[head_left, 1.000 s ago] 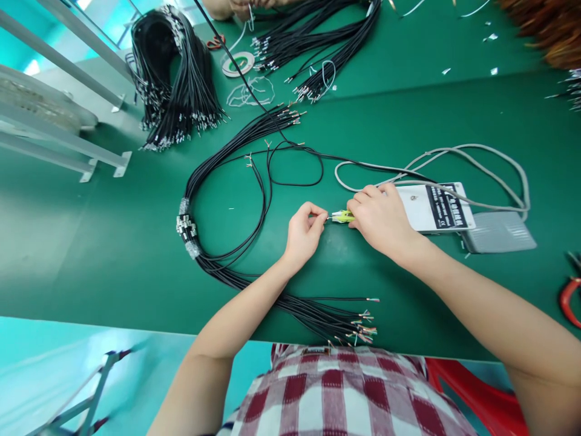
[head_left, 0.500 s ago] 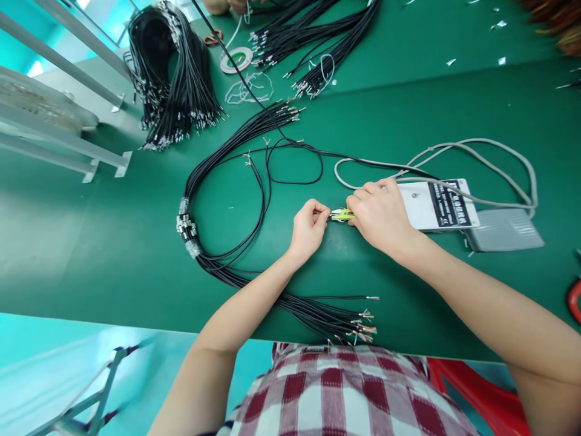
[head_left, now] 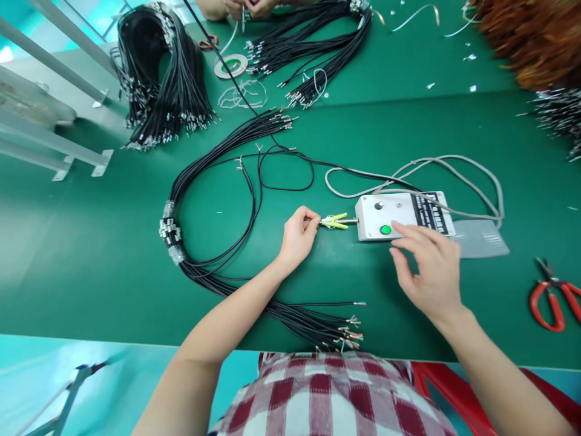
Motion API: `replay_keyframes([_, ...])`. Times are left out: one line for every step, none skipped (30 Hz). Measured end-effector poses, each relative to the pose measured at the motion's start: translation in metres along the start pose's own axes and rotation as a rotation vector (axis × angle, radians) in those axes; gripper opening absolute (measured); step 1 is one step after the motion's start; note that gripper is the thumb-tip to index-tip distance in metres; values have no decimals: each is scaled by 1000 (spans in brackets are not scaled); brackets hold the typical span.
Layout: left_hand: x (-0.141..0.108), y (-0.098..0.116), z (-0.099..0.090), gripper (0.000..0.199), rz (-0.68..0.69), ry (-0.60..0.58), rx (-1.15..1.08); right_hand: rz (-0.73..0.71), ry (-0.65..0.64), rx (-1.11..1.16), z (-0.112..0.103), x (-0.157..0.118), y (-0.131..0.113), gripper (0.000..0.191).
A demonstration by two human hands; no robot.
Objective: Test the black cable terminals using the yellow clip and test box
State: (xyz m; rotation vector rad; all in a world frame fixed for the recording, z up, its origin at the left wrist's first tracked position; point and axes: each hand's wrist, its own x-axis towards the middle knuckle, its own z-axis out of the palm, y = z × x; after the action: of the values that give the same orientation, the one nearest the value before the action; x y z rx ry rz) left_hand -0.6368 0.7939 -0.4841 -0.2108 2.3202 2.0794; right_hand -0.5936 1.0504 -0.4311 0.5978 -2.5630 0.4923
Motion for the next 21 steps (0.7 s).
replay_keyframes([0,1,0,11,-3,-1,-5,-3,-11,6,3,-7,-1,10])
replay_keyframes([0,1,1,11,-5,0,-6,-5,-20,2,6,-11,-3,10])
replay_keyframes([0,2,1,10,-7,0,0,-4,-18,-11,9,-14,-5,11])
replay_keyframes([0,2,1,10,-7,0,11,-3,-5,-32,12,-16,-7,12])
replay_keyframes([0,3,1,10,-4,0,27,-3,14,-58,15,-16,-8,14])
replay_keyframes([-1,3,0,10,1,1,49,-3,35,-87,17,-16,-9,15])
replay_keyframes([-1,3,-2,10,8,6,71,-8,57,-112,19,-16,-8,16])
replay_keyframes([0,3,-4,10,16,14,91,-18,78,-130,21,-16,-7,16])
replay_keyframes([0,3,-7,10,22,26,104,-35,93,-141,23,-16,-5,17])
replay_keyframes([0,3,-10,11,24,41,105,-52,103,-145,24,-16,-2,18])
replay_keyframes([1,2,-14,11,20,56,98,-67,111,-144,25,-16,0,18])
replay_keyframes([1,2,-17,12,12,70,79,-78,122,-142,26,-16,3,18])
replay_keyframes([1,3,-21,13,-1,81,54,-83,132,-138,26,-15,4,18])
replay_keyframes([0,5,-24,14,-13,88,23,-85,141,-132,26,-15,6,19])
replay_keyframes([-1,7,-27,15,-21,91,-9,-85,149,-123,25,-13,6,19])
replay_keyframes([-4,10,-28,17,-23,89,-39,-82,157,-111,23,-12,5,19])
replay_keyframes([-7,14,-28,18,-17,81,-67,-80,163,-96,22,-9,2,19])
replay_keyframes([-11,18,-27,18,-8,66,-90,-80,166,-81,19,-6,-2,18])
replay_keyframes([-16,23,-25,19,3,46,-108,-86,164,-67,17,-2,-8,17])
replay_keyframes([-21,28,-21,21,12,23,-122,-99,151,-53,16,3,-16,17])
replay_keyframes([-27,33,-18,22,17,-2,-133,-120,130,-41,15,9,-24,17])
